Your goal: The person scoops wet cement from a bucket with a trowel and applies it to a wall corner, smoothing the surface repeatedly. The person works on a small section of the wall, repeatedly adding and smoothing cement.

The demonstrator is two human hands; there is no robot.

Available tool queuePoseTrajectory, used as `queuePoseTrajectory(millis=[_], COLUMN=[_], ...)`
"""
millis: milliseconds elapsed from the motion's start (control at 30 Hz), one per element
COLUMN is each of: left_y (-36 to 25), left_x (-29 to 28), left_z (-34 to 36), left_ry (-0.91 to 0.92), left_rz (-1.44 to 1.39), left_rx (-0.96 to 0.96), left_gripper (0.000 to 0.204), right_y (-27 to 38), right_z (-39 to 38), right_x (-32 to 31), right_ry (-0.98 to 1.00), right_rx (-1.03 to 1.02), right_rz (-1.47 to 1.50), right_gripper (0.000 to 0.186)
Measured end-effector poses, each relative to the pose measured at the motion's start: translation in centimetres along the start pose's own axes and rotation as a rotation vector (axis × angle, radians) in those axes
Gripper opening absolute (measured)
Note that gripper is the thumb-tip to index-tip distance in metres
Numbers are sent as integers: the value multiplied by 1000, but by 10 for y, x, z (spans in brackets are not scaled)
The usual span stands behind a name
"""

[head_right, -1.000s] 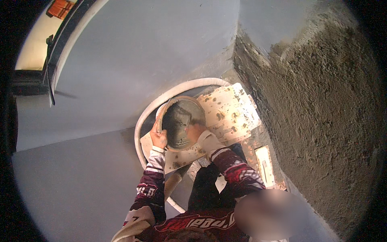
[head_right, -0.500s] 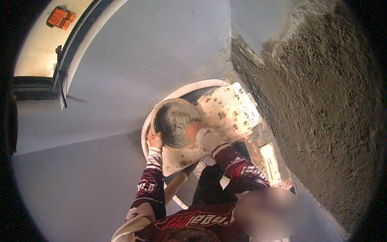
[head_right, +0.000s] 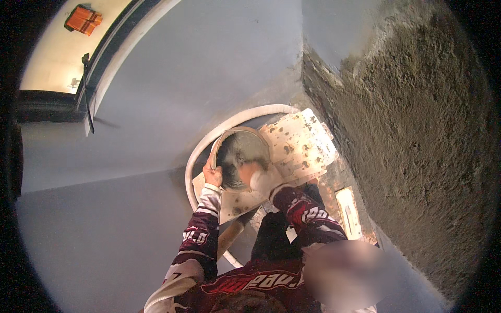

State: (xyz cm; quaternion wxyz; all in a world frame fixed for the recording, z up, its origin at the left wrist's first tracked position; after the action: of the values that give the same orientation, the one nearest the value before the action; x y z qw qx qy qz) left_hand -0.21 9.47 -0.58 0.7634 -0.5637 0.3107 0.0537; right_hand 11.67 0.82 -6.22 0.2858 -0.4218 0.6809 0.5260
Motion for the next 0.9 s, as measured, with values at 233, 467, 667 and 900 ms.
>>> queuePoseTrajectory(millis=[233, 467, 667, 900], left_y=[20, -11, -147, -224], left_x=[-34, -19, 31, -13], left_z=[-30, -29, -31, -14], left_ry=[32, 99, 192, 195], left_rz=[13, 147, 84, -80], left_rx=[-102, 111, 249, 297], left_gripper=[68, 65, 67, 68], right_y=[-11, 9, -60, 1], right_z=[0, -47, -92, -152], right_x=[-1, 52, 10, -62], right_ry=[52, -36, -117, 325], right_rx=[166, -147, 27, 257], right_rz=[374, 734, 144, 1646], right_gripper=[34, 38, 33, 46])
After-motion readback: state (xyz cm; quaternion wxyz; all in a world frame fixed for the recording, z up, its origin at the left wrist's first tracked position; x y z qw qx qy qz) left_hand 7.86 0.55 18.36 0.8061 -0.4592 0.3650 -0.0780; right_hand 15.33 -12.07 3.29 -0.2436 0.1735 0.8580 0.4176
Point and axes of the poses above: each hand's wrist, its own z-axis towards the middle knuckle, its own x-axis out of the palm, y = z × x, the point moved 7 cm from there along z, towards the middle knuckle, and after that the axes turned 2 degrees about z, right-handed, at the moved point
